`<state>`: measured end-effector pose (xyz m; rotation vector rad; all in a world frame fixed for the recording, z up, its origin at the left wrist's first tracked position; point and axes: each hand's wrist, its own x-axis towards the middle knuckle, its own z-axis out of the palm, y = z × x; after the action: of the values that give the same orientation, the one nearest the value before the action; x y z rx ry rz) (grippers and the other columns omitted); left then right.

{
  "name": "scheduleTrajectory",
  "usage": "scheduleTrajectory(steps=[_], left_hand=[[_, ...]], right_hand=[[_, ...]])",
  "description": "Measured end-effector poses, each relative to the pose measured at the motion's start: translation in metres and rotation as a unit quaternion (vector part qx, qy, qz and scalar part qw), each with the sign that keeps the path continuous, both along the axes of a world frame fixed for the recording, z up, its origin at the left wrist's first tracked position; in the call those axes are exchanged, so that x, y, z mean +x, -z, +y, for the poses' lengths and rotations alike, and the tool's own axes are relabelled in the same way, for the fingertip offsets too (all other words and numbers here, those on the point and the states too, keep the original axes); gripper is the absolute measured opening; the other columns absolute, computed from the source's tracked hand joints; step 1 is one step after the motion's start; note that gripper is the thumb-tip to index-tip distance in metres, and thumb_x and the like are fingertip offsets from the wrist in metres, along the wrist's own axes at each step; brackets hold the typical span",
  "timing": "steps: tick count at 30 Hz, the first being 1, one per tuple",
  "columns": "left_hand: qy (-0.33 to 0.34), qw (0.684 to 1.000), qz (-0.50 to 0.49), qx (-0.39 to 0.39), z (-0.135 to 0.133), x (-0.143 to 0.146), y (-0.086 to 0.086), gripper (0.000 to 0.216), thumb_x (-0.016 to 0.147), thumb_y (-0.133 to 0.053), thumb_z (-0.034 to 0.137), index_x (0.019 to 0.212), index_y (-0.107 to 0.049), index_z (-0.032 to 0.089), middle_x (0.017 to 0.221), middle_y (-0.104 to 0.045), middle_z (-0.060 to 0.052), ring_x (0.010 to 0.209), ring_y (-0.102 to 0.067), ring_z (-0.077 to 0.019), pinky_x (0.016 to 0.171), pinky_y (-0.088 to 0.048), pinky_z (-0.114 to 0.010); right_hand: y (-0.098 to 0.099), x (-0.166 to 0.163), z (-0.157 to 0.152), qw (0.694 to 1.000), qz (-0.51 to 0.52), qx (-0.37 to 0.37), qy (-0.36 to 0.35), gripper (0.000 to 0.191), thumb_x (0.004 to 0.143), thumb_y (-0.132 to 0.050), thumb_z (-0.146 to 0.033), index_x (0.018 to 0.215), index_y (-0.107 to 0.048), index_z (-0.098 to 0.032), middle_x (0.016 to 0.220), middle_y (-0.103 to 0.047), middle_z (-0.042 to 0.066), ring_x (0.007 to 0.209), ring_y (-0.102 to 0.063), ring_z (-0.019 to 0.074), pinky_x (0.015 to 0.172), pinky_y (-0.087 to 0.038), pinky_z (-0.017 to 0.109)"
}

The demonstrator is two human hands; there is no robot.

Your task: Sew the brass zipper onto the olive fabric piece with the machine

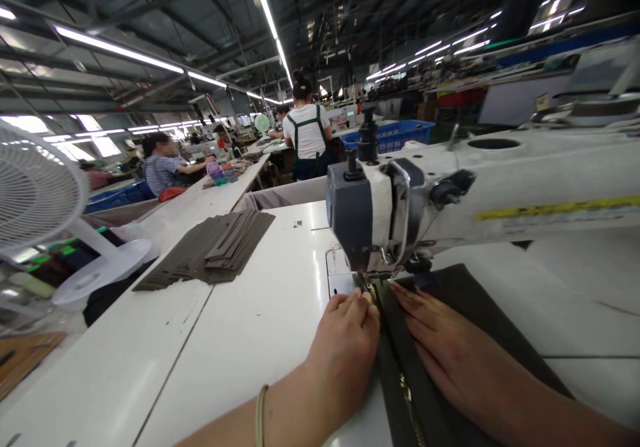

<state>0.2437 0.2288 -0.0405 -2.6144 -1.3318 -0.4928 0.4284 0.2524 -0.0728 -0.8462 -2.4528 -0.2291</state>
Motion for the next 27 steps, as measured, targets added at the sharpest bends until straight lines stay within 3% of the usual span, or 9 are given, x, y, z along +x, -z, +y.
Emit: scheduleTrajectory(steps=[12,23,27], left_hand=[[-0.02,0.999,-0.022,0.022,-0.001,0.006,0.025,0.022,0.087,-0.042,0.008,0.104,-0.056,0.011,0.115,-0.057,-0.014,0.11,-0.054,-0.0253,0.093,-0.046,-0.04],[0.012,1.0,-0.009,0.023,-0.001,0.001,0.013,0.021,0.091,-0.04,0.011,0.104,-0.056,0.007,0.114,-0.058,-0.016,0.11,-0.054,-0.0239,0.092,-0.046,-0.038],[0.008,1.0,-0.015,0.021,-0.001,0.002,0.015,0.021,0.09,-0.039,0.01,0.102,-0.057,0.006,0.111,-0.059,-0.015,0.109,-0.053,-0.0242,0.092,-0.046,-0.038]], right_hand=[[-0.001,0.005,-0.007,0.999,-0.007,0.044,-0.015,0.051,0.082,-0.039,-0.011,0.133,-0.04,-0.008,0.126,-0.054,0.015,0.118,-0.049,0.0224,0.096,-0.045,0.039],[-0.012,0.001,-0.008,0.997,-0.03,0.07,-0.008,0.056,0.083,-0.036,-0.011,0.138,-0.027,-0.004,0.123,-0.055,0.017,0.114,-0.052,0.0207,0.09,-0.05,0.037],[-0.01,0.003,-0.009,0.998,-0.026,0.058,-0.002,0.056,0.082,-0.037,-0.011,0.138,-0.031,-0.006,0.124,-0.054,0.016,0.116,-0.051,0.0219,0.091,-0.049,0.039]])
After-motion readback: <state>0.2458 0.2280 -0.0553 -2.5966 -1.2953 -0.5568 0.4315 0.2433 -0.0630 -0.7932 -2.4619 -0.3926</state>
